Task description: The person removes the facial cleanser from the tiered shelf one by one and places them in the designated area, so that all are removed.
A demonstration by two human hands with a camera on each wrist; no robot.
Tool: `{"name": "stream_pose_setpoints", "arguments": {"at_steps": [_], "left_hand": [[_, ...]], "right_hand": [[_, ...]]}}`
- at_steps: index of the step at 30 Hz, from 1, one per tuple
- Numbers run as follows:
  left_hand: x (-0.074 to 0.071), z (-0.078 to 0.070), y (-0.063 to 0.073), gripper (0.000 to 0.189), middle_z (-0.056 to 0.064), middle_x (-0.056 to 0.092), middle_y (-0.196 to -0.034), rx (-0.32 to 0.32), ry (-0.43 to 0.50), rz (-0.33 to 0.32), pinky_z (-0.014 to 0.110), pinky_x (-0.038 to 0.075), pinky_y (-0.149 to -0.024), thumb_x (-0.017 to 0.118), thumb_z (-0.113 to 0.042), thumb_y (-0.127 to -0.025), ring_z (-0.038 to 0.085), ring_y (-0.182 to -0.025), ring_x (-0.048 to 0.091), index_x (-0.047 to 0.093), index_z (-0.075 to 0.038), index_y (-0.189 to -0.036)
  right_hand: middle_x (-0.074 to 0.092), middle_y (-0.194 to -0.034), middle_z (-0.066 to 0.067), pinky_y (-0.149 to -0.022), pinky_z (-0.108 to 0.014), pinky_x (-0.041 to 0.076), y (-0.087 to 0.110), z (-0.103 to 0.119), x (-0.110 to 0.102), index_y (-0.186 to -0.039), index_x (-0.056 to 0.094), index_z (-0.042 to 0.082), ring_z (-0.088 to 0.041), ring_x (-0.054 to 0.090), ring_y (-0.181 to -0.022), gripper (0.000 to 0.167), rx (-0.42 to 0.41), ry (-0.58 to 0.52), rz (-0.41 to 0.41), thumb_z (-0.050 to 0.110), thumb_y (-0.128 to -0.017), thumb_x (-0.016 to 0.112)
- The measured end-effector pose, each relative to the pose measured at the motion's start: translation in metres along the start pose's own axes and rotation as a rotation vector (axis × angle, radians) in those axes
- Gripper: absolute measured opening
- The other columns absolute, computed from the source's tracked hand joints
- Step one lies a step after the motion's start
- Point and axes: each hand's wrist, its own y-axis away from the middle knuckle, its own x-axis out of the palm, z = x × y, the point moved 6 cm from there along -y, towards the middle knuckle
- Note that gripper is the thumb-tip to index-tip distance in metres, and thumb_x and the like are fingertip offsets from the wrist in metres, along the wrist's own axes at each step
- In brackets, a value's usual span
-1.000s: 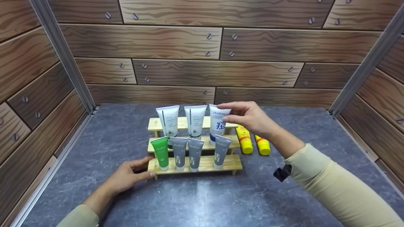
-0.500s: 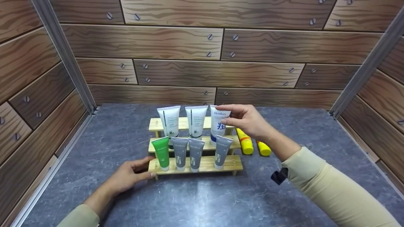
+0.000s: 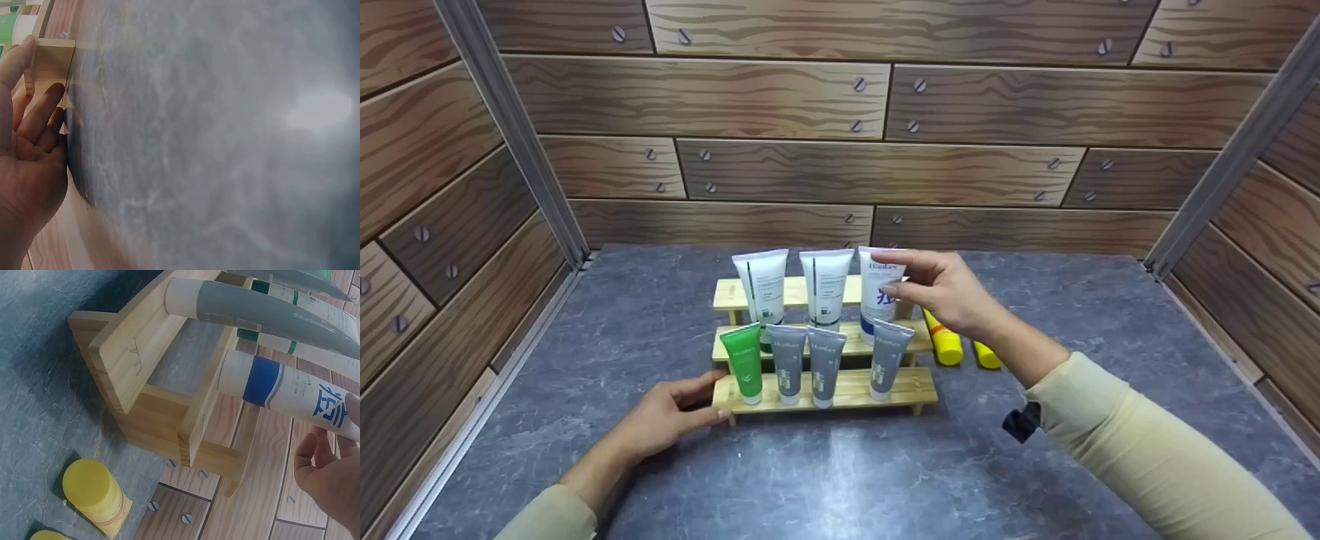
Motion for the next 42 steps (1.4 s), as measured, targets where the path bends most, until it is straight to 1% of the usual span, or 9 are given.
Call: {"name": "stream_pose_setpoints", "arguments": {"at_steps": [5,11,15,18,20,24,28,34,42], "left_hand": [[0.0,-0.001,0.0,0.072,0.021,0.052,-0.155,-0.003,0.009,0.002,0.056,0.035,-0.121,0.084,-0.03,-0.093,0.039,-0.144,0.049,0.054,-0.004,-0.153],[0.0,0.001,0.0,0.071,0.022,0.051,-0.155,-0.007,-0.005,-0.003,0.058,0.033,-0.122,0.084,-0.03,-0.093,0.041,-0.145,0.047,0.055,-0.005,-0.152],[-0.001,0.002,0.001,0.071,0.022,0.05,-0.156,-0.03,-0.004,-0.013,0.061,0.029,-0.123,0.086,-0.03,-0.091,0.043,-0.146,0.045,0.056,-0.007,-0.152],[-0.001,0.003,0.0,0.071,0.021,0.051,-0.156,-0.039,0.002,-0.019,0.061,0.029,-0.123,0.086,-0.03,-0.091,0.043,-0.146,0.045,0.057,-0.008,-0.151],[0.0,0.003,0.0,0.071,0.022,0.051,-0.156,-0.031,0.009,-0.018,0.059,0.03,-0.123,0.086,-0.029,-0.091,0.042,-0.146,0.047,0.057,-0.007,-0.151],[0.001,0.002,-0.001,0.07,0.023,0.051,-0.155,-0.006,0.035,-0.002,0.054,0.037,-0.12,0.084,-0.027,-0.093,0.039,-0.142,0.051,0.055,-0.004,-0.152],[0.001,0.002,-0.001,0.07,0.024,0.051,-0.155,0.005,0.04,0.007,0.054,0.04,-0.118,0.084,-0.027,-0.093,0.039,-0.141,0.053,0.055,-0.003,-0.152],[0.0,0.002,0.0,0.071,0.023,0.052,-0.155,0.009,0.035,0.007,0.055,0.037,-0.12,0.084,-0.026,-0.093,0.041,-0.143,0.05,0.053,-0.002,-0.153],[0.001,0.002,0.0,0.071,0.023,0.05,-0.156,0.003,0.025,0.007,0.057,0.035,-0.121,0.084,-0.027,-0.093,0.042,-0.144,0.049,0.054,-0.003,-0.153]], "right_hand": [[0.074,-0.126,-0.015,-0.081,-0.028,0.062,-0.001,-0.001,0.0,-0.141,0.068,0.006,-0.022,0.069,-0.093,0.042,0.002,0.018,-0.025,-0.002,-0.1,0.07],[0.076,-0.119,-0.015,-0.076,-0.025,0.06,-0.002,0.0,0.0,-0.14,0.069,0.005,-0.021,0.068,-0.09,0.041,-0.029,0.038,-0.055,-0.002,-0.1,0.071],[0.076,-0.115,-0.015,-0.073,-0.024,0.059,-0.004,0.001,0.001,-0.14,0.069,0.006,-0.022,0.067,-0.089,0.041,-0.025,0.044,-0.073,-0.002,-0.1,0.071],[0.077,-0.112,-0.015,-0.071,-0.023,0.057,-0.005,0.001,0.0,-0.139,0.07,0.005,-0.02,0.065,-0.086,0.04,-0.029,0.042,-0.085,-0.002,-0.099,0.072],[0.077,-0.115,-0.015,-0.072,-0.023,0.057,-0.005,0.002,-0.001,-0.138,0.07,0.004,-0.018,0.066,-0.086,0.039,-0.036,0.033,-0.085,-0.002,-0.099,0.072],[0.074,-0.129,-0.015,-0.081,-0.026,0.06,-0.004,0.003,-0.005,-0.139,0.069,0.003,-0.016,0.068,-0.093,0.04,-0.048,0.011,-0.084,-0.003,-0.099,0.071],[0.071,-0.136,-0.014,-0.089,-0.03,0.061,-0.002,0.005,-0.014,-0.14,0.069,0.004,-0.019,0.069,-0.101,0.041,-0.039,0.004,-0.097,-0.004,-0.1,0.07],[0.069,-0.138,-0.013,-0.093,-0.032,0.061,0.001,0.008,-0.026,-0.141,0.068,0.006,-0.024,0.068,-0.108,0.042,-0.001,-0.015,-0.11,-0.002,-0.1,0.07],[0.071,-0.129,-0.018,-0.091,-0.03,0.061,0.006,0.012,-0.045,-0.139,0.068,0.001,-0.023,0.069,-0.105,0.04,0.017,0.002,-0.153,-0.003,-0.099,0.071]]}}
